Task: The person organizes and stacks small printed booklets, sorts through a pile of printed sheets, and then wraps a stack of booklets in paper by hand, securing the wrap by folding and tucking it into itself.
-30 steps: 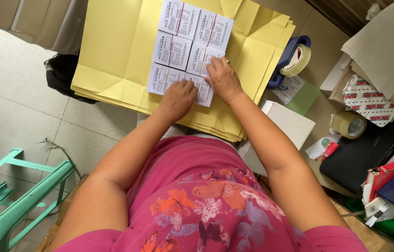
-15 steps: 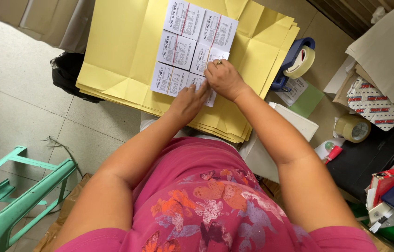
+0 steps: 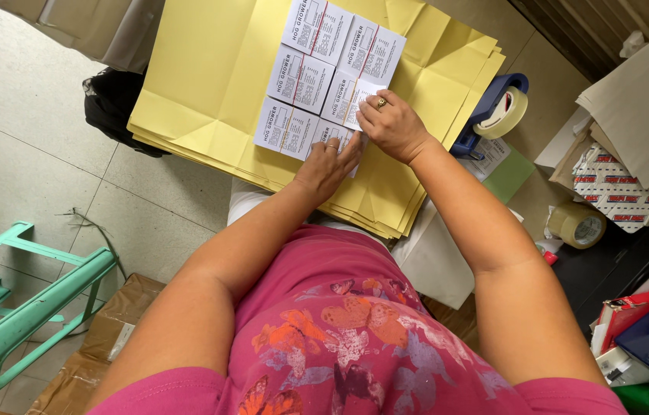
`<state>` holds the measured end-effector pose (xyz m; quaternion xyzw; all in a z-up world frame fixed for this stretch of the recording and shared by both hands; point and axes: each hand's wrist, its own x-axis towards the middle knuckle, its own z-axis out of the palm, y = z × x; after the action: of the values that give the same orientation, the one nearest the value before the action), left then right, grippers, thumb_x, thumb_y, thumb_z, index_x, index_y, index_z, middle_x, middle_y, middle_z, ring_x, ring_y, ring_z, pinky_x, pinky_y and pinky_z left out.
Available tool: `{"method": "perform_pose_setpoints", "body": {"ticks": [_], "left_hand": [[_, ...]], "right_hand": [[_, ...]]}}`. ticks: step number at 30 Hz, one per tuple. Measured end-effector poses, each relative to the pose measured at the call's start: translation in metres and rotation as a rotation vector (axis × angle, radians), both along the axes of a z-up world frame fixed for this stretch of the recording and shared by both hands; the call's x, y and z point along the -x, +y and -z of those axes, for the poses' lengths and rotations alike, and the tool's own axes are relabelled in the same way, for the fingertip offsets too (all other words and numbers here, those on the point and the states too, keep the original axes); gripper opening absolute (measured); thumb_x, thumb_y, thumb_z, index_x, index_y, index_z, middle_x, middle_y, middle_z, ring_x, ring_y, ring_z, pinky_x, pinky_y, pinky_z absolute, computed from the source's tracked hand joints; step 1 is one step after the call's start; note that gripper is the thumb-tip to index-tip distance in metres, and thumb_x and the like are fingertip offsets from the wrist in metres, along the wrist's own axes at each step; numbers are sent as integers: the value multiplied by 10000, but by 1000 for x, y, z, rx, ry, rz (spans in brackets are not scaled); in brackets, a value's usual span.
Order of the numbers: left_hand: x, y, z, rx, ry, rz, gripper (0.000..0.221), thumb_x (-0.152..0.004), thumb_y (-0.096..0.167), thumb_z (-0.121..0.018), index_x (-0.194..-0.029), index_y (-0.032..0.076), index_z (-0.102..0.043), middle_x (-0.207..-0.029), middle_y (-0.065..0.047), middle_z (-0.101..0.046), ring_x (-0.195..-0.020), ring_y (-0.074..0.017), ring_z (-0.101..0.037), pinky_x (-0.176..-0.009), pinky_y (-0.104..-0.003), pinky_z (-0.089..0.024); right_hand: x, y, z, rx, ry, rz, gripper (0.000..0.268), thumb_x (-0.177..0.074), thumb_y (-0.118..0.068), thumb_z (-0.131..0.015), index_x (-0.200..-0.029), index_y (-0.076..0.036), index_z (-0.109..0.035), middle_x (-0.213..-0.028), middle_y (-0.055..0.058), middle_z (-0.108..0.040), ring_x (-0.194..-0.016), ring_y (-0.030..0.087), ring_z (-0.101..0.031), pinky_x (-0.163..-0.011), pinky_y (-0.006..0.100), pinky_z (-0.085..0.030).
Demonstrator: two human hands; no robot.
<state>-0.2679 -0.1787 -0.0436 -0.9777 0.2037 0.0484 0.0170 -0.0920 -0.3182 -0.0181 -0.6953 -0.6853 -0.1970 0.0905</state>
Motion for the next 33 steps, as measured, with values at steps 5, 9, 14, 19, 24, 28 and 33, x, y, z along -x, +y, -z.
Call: {"method": "perform_pose_setpoints", "body": {"ticks": [5,9,14,19,24,28,33], "left_hand": [[-1,-4,4,-5,-6,6,588,-956,160,-562,-1529,122,-433,-1588,-193,-386,-987,-379,-562,-720,-529,-532],[3,-7,7,-5,-54,-30,608,-940,155,-579,-1533,131,-448,-1607,-196,-381,-983,-374,-555,-698,-531,-522],[1,-7,2,-9,7,-23,615,-945,135,-593,-1540,120,-440,-1630,-182,-359,-985,-374,-563,-703,-515,-529],[-6,-1,-19,-9,99,-26,620,-956,142,-599,-1551,115,-429,-1646,-155,-343,-1036,-361,-573,-715,-488,-538],[-17,9,-91,545,186,-249,496,-953,235,-680,-1408,79,-559,-1486,-201,-460,-1040,-389,-665,-795,-453,-597],[-19,-12,-91,1440,662,-726,604,-1006,528,-633,-1441,134,-495,-1452,-195,-484,-1174,-437,-667,-952,-480,-596],[-30,-14,-95,2065,932,-799,819,-880,523,-801,-1396,77,-349,-1326,-166,-554,-1138,-323,-633,-903,-424,-590]], "right_hand": [[-2,-7,14,12,-8,43,61,-942,-68,-667,-899,-56,-708,-856,133,-680,-904,289,-662,-912,451,-504],[-9,-13,1,39,-17,62,100,-942,-75,-641,-850,-83,-680,-809,99,-628,-906,268,-638,-919,438,-492],[-12,-44,-13,200,-6,106,135,-887,-94,-664,-759,-135,-673,-711,46,-620,-837,227,-631,-944,430,-471],[-1,-80,-50,505,145,357,294,-956,-131,-584,-668,-184,-554,-698,-26,-546,-811,204,-591,-911,417,-418],[39,-86,-96,-291,897,919,81,-956,-126,-804,-998,-79,-754,-842,97,-664,-787,298,-673,-702,378,-522],[104,-35,-147,-491,902,896,54,-977,-92,-780,-951,-71,-737,-830,88,-676,-743,293,-653,-688,371,-525],[137,-20,-155,-561,1272,727,197,-949,-132,-756,-1126,-58,-715,-1074,98,-701,-916,198,-676,-809,320,-550]]}}
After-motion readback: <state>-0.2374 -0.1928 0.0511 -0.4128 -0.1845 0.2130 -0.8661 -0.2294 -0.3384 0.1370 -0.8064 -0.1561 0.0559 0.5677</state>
